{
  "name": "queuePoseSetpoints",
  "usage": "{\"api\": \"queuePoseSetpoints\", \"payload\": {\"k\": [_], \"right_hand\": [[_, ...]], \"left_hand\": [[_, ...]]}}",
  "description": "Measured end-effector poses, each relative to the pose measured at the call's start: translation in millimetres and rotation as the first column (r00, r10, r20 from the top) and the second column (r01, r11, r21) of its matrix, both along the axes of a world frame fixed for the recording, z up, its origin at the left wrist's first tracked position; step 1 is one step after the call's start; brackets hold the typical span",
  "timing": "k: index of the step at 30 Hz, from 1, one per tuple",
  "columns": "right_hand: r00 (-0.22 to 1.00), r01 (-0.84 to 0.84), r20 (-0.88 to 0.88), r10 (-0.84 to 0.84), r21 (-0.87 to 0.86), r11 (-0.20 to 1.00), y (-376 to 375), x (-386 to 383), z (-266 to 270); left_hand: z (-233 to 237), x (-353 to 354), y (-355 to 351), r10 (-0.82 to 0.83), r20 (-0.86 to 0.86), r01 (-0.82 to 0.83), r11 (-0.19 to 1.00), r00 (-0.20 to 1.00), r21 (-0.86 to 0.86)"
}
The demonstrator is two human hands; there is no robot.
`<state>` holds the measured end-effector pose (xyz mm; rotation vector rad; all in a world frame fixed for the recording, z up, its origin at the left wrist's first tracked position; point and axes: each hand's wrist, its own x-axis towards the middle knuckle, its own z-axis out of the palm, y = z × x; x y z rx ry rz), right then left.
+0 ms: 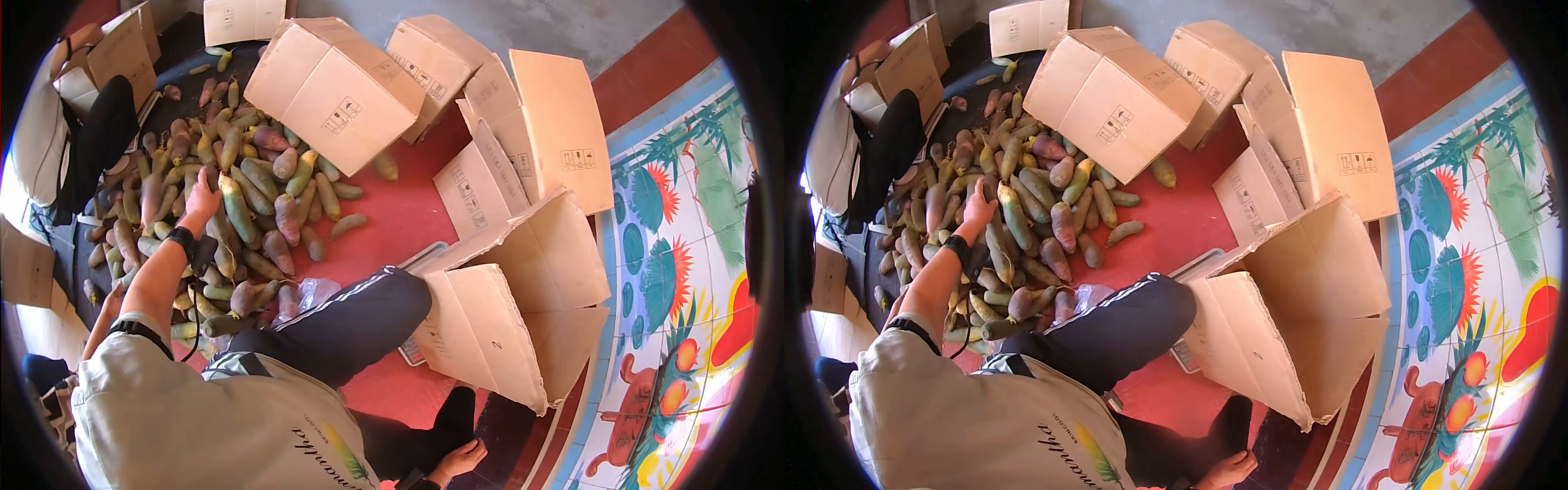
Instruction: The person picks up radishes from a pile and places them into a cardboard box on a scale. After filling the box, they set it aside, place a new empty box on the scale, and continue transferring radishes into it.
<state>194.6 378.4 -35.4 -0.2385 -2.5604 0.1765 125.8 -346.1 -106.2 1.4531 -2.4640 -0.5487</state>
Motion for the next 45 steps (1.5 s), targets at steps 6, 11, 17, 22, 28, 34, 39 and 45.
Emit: {"api": "queuePoseSetpoints", "payload": {"k": [6, 11, 17, 22, 28, 34, 39, 45], "right_hand": [[1.000, -0.003, 0.011, 0.003, 0.012, 1.000, 6, 0, -4], [0.998, 0.021, 0.060, -0.019, -0.036, 0.999, 14, 1, -9], [0.996, 0.030, 0.080, -0.027, -0.034, 0.999, 15, 2, -10], [0.994, 0.059, 0.090, -0.055, -0.041, 0.997, 8, 0, -5], [0.996, 0.061, 0.074, -0.056, -0.066, 0.996, 9, 2, -6], [0.998, 0.052, 0.028, -0.050, -0.097, 0.994, 8, 2, -8], [0.997, 0.065, 0.046, -0.060, -0.116, 0.991, 7, 4, -5], [0.998, 0.059, 0.026, -0.056, -0.137, 0.989, 11, 7, -9]], "left_hand": [[-3, 12, 27, -0.197, -0.044, 0.148, 0.849, 0.979, -0.508], [-47, 32, 98, -0.708, 0.391, 0.735, 0.669, 0.588, 0.106], [-39, 66, 145, -0.792, 0.500, 0.581, 0.603, 0.350, 0.548], [-82, 89, 143, -0.754, 0.518, 0.477, 0.657, 0.404, 0.584], [-91, 84, 151, -0.726, 0.479, 0.528, 0.687, 0.494, 0.499], [-64, 38, 136, -0.714, 0.399, 0.423, 0.677, 0.575, 0.603], [-36, 2, 133, -0.564, 0.113, 0.312, 0.600, 0.818, 0.736], [20, -32, 149, -0.476, -0.298, 0.536, 0.515, 0.828, 0.669]]}}
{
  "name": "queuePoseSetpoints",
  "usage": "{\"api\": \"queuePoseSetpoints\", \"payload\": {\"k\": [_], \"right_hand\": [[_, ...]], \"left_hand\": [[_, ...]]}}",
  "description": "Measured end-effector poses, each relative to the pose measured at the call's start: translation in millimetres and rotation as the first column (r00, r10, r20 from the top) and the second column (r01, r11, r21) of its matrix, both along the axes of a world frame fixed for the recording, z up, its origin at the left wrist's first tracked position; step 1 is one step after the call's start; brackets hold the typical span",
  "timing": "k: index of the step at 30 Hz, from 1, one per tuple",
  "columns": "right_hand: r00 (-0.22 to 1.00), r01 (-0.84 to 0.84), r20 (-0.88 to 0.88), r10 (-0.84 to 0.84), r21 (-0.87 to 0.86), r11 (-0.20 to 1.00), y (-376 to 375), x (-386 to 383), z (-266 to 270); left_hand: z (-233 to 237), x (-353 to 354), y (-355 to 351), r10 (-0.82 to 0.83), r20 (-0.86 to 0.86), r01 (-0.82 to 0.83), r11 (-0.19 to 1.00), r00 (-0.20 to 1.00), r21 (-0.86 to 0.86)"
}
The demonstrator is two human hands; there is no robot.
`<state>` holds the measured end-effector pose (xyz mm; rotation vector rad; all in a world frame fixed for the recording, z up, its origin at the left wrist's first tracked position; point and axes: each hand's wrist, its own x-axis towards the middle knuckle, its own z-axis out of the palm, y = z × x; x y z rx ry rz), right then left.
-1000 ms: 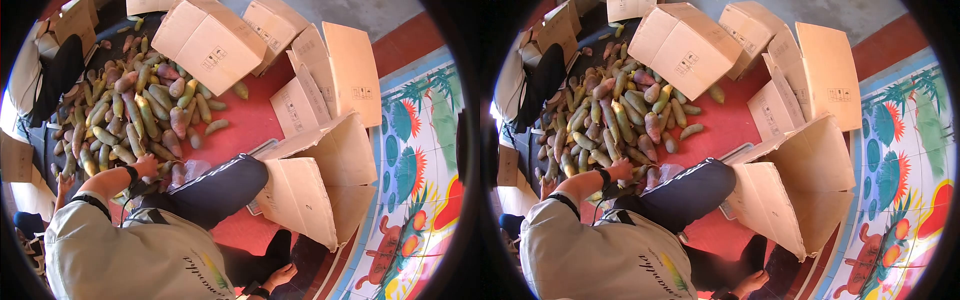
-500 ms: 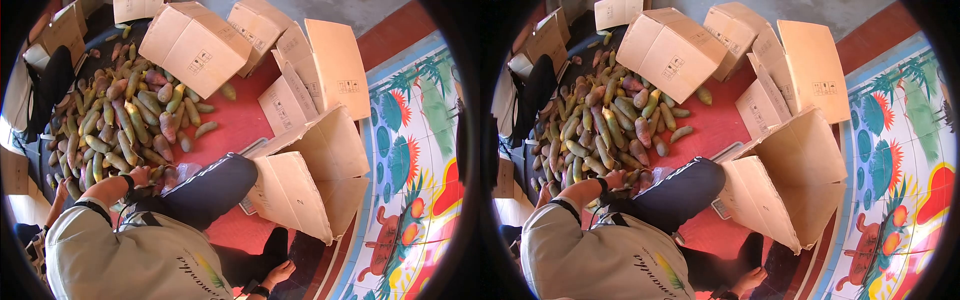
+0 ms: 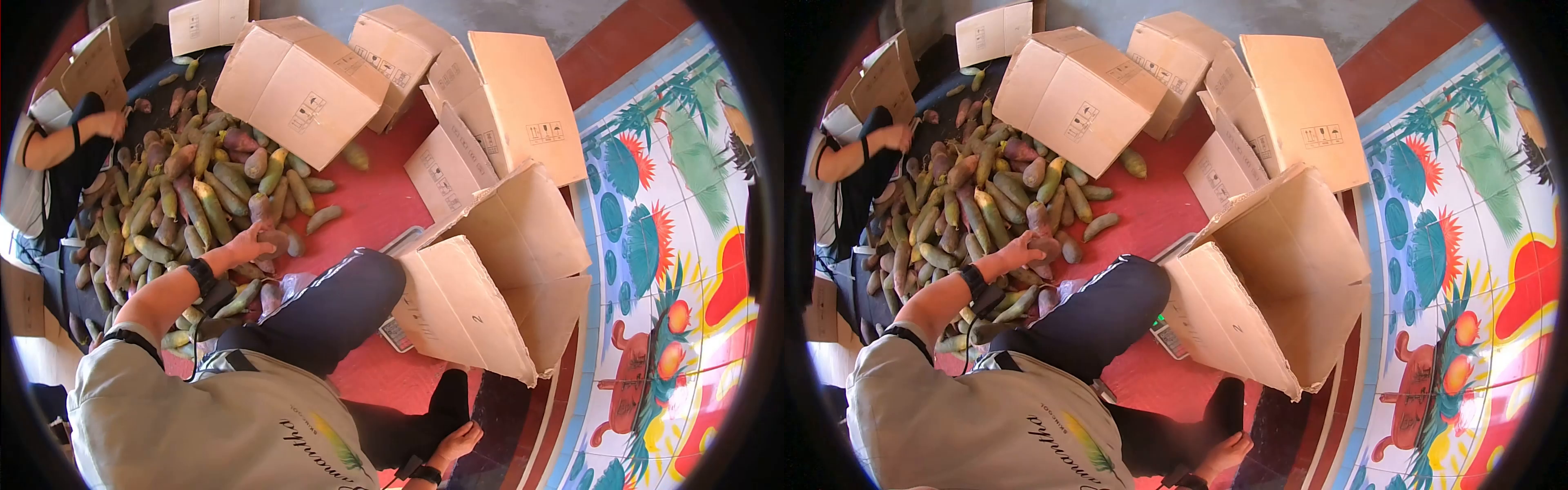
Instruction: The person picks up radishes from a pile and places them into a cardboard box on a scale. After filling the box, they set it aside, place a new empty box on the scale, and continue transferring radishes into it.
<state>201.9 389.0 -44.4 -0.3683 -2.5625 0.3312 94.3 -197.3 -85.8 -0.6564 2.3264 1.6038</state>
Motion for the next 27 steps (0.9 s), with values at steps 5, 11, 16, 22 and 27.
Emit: {"api": "queuePoseSetpoints", "payload": {"k": [5, 11, 16, 22, 27], "right_hand": [[1.000, 0.003, -0.004, -0.003, -0.019, 1.000, -1, -1, 3], [0.980, -0.160, -0.133, 0.150, -0.065, 0.985, -35, -18, 45], [0.902, -0.428, -0.150, 0.404, -0.197, 0.882, -82, -38, 95], [0.651, -0.736, 0.013, 0.759, -0.234, 0.635, -143, -54, 135], [0.586, -0.751, 0.086, 0.806, -0.316, 0.580, -167, -53, 132]], "left_hand": [[58, -21, 24, -0.033, -0.154, 0.069, 0.970, 0.988, 0.234], [123, -25, 69, -0.165, -0.302, 0.271, 0.896, 0.939, 0.353], [149, -23, 111, -0.512, -0.375, 0.634, 0.636, 0.773, 0.440], [144, -17, 170, -0.719, -0.354, 0.778, 0.416, 0.599, 0.471], [141, -15, 197, -0.748, -0.447, 0.857, 0.323, 0.491, 0.401]]}}
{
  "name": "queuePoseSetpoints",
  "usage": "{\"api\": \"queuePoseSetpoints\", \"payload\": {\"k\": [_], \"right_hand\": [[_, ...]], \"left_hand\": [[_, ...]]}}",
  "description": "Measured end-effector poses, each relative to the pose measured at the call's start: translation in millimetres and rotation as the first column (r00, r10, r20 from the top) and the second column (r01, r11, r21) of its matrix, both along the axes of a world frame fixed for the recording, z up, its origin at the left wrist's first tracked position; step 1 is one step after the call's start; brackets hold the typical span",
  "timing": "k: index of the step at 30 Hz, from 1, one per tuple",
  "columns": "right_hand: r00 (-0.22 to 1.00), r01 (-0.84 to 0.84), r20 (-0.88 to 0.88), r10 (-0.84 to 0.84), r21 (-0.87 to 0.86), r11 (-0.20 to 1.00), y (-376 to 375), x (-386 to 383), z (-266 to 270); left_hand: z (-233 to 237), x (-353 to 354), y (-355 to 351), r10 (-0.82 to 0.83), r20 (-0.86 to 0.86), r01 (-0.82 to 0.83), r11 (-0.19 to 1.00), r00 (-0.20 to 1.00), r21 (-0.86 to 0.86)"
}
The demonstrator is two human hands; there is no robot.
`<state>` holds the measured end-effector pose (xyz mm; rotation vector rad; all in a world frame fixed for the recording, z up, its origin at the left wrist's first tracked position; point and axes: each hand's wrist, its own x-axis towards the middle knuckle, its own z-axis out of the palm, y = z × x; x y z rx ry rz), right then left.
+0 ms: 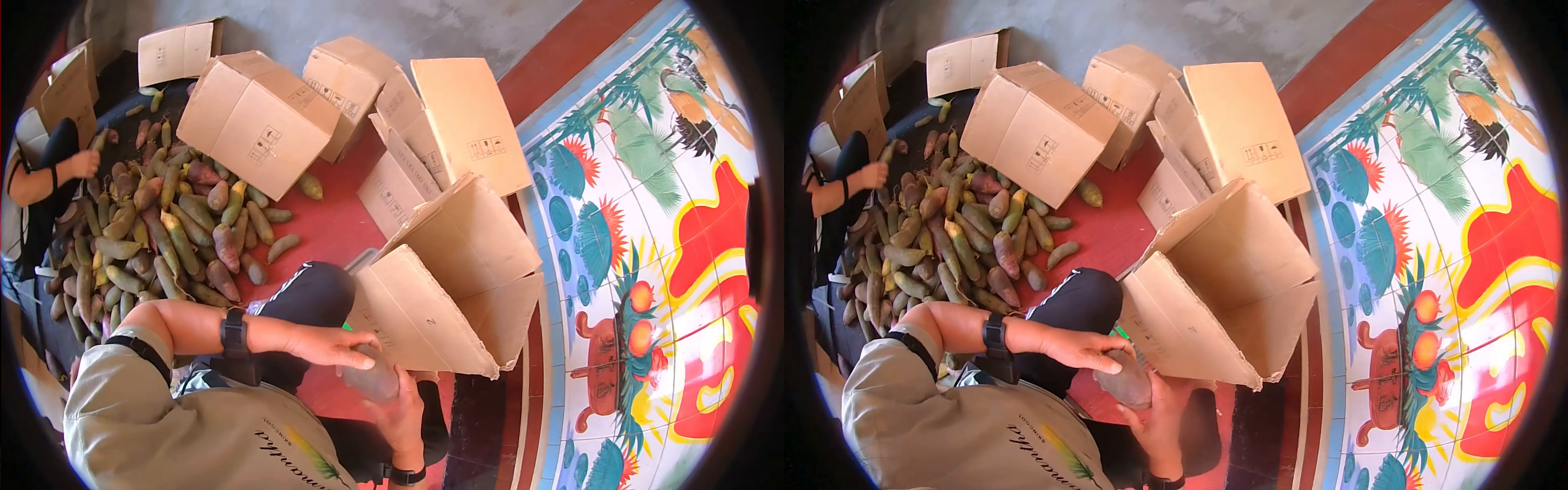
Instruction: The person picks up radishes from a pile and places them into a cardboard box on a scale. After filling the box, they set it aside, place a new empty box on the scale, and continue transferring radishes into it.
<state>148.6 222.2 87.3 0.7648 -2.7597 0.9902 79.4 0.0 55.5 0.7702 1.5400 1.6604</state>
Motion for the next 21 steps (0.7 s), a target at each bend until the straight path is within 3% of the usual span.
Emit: {"api": "queuePoseSetpoints", "payload": {"k": [3, 6, 8, 10, 12, 16, 18, 20, 21], "right_hand": [[0.998, 0.062, 0.036, -0.060, -0.065, 0.996, 2, 1, 2], [0.998, 0.067, -0.007, -0.068, -0.097, 0.993, 7, 4, 21], [0.978, 0.181, -0.056, -0.202, -0.258, 0.949, 17, 4, 33], [0.922, 0.248, -0.182, -0.342, -0.400, 0.882, 25, -4, 44], [0.829, 0.374, -0.288, -0.480, -0.352, 0.858, 38, -18, 58], [0.730, 0.499, -0.361, -0.580, -0.299, 0.814, 39, -49, 80], [0.746, 0.510, -0.349, -0.567, -0.249, 0.823, 52, -66, 72], [0.787, 0.543, -0.255, -0.563, -0.148, 0.826, 60, -88, 60], [0.788, 0.557, -0.230, -0.572, -0.131, 0.820, 59, -91, 60]], "left_hand": [[1, -1, 7, 0.001, -0.059, -0.001, 1.000, 0.998, 0.013], [9, -4, 7, 0.066, -0.201, -0.040, 0.991, 0.977, 0.131], [25, -7, 2, 0.140, -0.098, -0.120, 0.975, 0.985, 0.188], [16, -14, -3, 0.345, -0.200, -0.309, 0.932, 0.917, 0.191], [9, -21, -6, 0.505, -0.322, -0.459, 0.863, 0.801, 0.211], [-5, -31, -13, 0.597, -0.370, -0.586, 0.795, 0.712, 0.154], [-12, -33, -12, 0.598, -0.553, -0.659, 0.743, 0.579, 0.114], [-26, -40, -9, 0.579, -0.518, -0.630, 0.771, 0.630, 0.095], [-33, -42, -6, 0.589, -0.573, -0.640, 0.755, 0.570, 0.140]]}}
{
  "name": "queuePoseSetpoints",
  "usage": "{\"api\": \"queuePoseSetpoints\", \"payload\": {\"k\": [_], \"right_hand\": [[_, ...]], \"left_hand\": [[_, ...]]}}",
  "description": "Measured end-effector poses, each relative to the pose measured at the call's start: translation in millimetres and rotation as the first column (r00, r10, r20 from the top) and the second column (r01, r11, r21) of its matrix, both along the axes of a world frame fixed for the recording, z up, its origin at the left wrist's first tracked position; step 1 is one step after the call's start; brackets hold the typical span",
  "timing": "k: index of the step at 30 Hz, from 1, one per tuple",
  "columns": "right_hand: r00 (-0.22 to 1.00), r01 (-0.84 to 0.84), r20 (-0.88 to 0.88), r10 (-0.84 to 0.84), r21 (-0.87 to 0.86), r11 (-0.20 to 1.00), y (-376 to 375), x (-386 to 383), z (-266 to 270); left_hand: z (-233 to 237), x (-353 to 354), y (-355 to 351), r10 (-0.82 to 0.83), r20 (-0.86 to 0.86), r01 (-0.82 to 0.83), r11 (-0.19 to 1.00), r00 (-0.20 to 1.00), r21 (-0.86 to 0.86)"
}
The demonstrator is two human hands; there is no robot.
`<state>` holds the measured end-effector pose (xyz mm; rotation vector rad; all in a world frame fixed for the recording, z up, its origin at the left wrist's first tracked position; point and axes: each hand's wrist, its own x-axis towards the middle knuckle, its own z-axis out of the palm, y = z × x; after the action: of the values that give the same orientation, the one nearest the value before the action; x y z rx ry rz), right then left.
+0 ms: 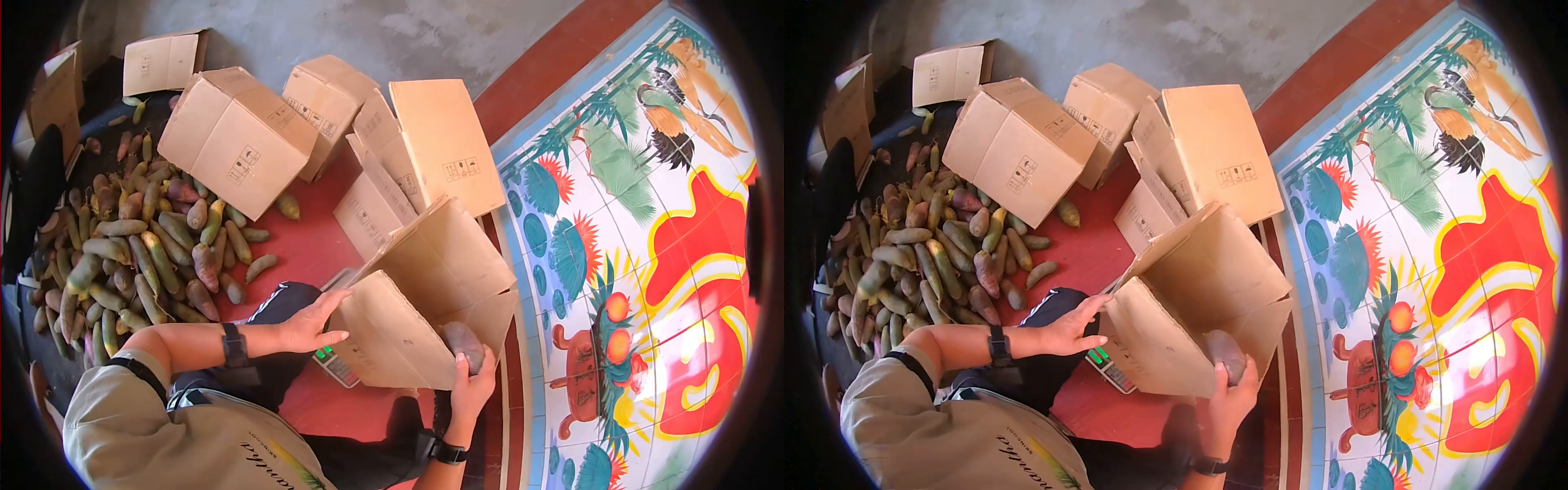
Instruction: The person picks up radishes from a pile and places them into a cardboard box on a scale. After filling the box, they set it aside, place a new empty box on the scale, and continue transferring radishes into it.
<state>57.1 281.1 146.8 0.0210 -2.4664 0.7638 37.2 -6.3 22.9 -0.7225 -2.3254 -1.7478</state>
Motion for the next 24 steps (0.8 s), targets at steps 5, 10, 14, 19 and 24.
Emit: {"api": "queuePoseSetpoints", "payload": {"k": [5, 10, 14, 19, 24], "right_hand": [[0.997, -0.016, 0.077, 0.020, -0.049, 0.999, 4, -13, -4], [0.989, -0.047, 0.134, 0.060, -0.095, 0.994, 7, -17, -8], [0.998, -0.033, 0.046, 0.033, 0.004, 0.999, -6, -12, -5], [0.981, -0.136, -0.089, 0.172, 0.314, 0.940, -4, -9, -9], [0.990, -0.070, -0.080, 0.114, 0.421, 0.904, 1, -4, -14]], "left_hand": [[-19, -14, 10, 0.071, -0.026, -0.072, 0.997, 0.997, -0.024], [-36, -25, 16, 0.097, -0.031, -0.097, 0.995, 0.995, -0.009], [-34, -23, 15, 0.073, 0.047, -0.072, 0.997, 0.996, -0.017], [-35, -23, 12, 0.088, -0.028, -0.089, 0.995, 0.996, -0.048], [-34, -24, 11, 0.076, 0.026, -0.078, 0.995, 0.997, 0.066]]}}
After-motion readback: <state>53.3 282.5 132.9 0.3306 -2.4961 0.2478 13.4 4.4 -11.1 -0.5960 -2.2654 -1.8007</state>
